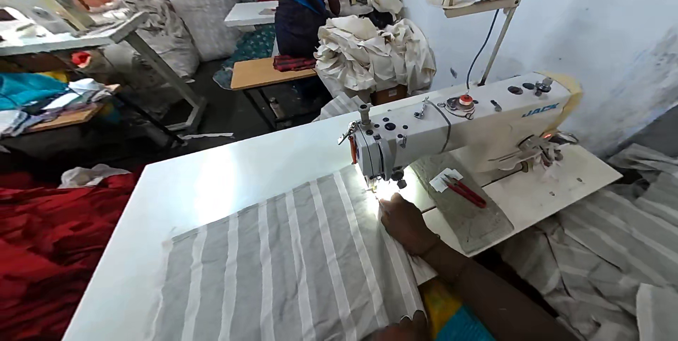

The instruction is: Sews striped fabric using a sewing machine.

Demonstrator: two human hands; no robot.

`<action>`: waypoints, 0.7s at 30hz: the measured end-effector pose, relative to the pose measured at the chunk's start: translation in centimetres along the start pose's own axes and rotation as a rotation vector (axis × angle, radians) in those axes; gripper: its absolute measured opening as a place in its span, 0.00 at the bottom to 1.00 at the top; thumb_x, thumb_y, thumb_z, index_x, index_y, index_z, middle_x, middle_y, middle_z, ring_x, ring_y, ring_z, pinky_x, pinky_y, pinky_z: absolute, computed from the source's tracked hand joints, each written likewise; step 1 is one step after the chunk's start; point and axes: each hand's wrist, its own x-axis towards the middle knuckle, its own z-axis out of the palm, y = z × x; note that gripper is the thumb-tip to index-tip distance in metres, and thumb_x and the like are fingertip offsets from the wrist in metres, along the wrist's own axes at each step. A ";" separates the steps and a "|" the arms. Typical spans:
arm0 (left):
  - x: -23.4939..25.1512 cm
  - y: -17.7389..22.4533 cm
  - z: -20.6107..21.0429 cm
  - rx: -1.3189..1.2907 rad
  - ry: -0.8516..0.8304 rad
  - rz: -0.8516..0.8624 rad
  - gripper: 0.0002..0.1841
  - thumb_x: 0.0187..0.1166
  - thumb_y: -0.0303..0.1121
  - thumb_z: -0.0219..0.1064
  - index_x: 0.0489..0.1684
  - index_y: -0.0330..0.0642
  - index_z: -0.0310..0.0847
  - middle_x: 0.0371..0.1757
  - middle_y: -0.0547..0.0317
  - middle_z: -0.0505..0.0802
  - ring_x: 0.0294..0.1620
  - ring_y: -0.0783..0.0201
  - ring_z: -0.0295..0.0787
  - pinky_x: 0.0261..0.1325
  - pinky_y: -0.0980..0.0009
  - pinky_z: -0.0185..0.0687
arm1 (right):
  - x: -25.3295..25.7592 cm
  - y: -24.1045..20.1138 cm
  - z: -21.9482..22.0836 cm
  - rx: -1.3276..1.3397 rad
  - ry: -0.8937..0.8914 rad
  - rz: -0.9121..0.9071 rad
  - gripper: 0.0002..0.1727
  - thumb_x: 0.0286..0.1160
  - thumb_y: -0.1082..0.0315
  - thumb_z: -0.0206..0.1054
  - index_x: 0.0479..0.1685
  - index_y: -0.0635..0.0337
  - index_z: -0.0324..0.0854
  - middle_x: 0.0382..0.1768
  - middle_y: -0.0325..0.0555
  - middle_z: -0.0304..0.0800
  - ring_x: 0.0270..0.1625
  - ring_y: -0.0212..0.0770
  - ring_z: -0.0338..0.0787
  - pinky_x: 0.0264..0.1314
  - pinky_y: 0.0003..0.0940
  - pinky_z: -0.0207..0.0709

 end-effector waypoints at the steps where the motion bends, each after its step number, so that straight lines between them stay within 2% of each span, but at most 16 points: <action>1: 0.0 0.1 -0.1 0.012 0.014 -0.010 0.17 0.85 0.33 0.54 0.60 0.33 0.84 0.46 0.35 0.94 0.47 0.34 0.94 0.45 0.38 0.86 | -0.2 -0.1 0.2 0.001 0.024 0.009 0.16 0.81 0.65 0.64 0.60 0.61 0.88 0.52 0.61 0.87 0.49 0.57 0.92 0.50 0.52 0.86; 3: 0.3 0.3 -0.5 0.018 0.026 -0.060 0.18 0.87 0.35 0.52 0.60 0.35 0.84 0.46 0.37 0.94 0.48 0.36 0.95 0.46 0.40 0.87 | -1.7 0.2 0.3 0.016 0.014 0.014 0.17 0.82 0.67 0.61 0.62 0.61 0.88 0.52 0.60 0.87 0.49 0.56 0.92 0.51 0.50 0.86; 6: 1.2 0.0 -1.6 -0.019 0.046 -0.113 0.20 0.89 0.38 0.50 0.63 0.38 0.84 0.49 0.38 0.94 0.51 0.37 0.94 0.49 0.40 0.87 | -5.4 0.6 0.2 0.059 -0.054 0.014 0.22 0.83 0.67 0.56 0.71 0.59 0.85 0.57 0.59 0.88 0.54 0.55 0.92 0.57 0.48 0.85; 10: 3.4 -0.4 -3.0 0.000 0.058 -0.148 0.23 0.91 0.44 0.48 0.64 0.40 0.86 0.53 0.40 0.95 0.58 0.40 0.93 0.56 0.42 0.85 | -7.5 0.9 -0.1 0.100 -0.082 0.009 0.23 0.83 0.68 0.55 0.73 0.59 0.84 0.54 0.60 0.89 0.52 0.54 0.92 0.56 0.46 0.85; 13: 5.3 -1.3 -3.6 -0.018 0.085 -0.139 0.25 0.91 0.48 0.46 0.60 0.42 0.87 0.53 0.43 0.95 0.61 0.43 0.92 0.58 0.42 0.84 | -6.3 1.3 -0.6 0.112 -0.121 0.022 0.23 0.84 0.67 0.54 0.73 0.58 0.85 0.56 0.58 0.89 0.55 0.53 0.91 0.60 0.46 0.83; 16: 7.2 -2.5 -3.9 -0.014 0.226 -0.118 0.25 0.90 0.48 0.46 0.52 0.43 0.89 0.46 0.46 0.96 0.56 0.45 0.94 0.53 0.43 0.85 | -4.1 1.7 -0.3 0.115 -0.067 0.000 0.20 0.83 0.66 0.57 0.65 0.59 0.89 0.52 0.58 0.89 0.52 0.53 0.91 0.56 0.47 0.84; 19: 8.8 -2.7 -5.0 -0.025 0.269 -0.135 0.24 0.91 0.46 0.46 0.54 0.41 0.88 0.50 0.44 0.95 0.58 0.44 0.93 0.55 0.42 0.84 | -1.7 1.5 -0.6 0.109 -0.093 0.012 0.18 0.83 0.65 0.59 0.62 0.59 0.90 0.52 0.58 0.88 0.54 0.55 0.90 0.57 0.51 0.83; 21: 8.9 -3.5 -5.1 -0.081 0.308 -0.067 0.23 0.91 0.45 0.48 0.58 0.41 0.87 0.52 0.45 0.95 0.59 0.46 0.92 0.58 0.44 0.83 | -0.7 1.6 -0.6 0.138 -0.058 0.005 0.16 0.81 0.66 0.63 0.61 0.60 0.90 0.50 0.59 0.88 0.53 0.56 0.90 0.57 0.52 0.82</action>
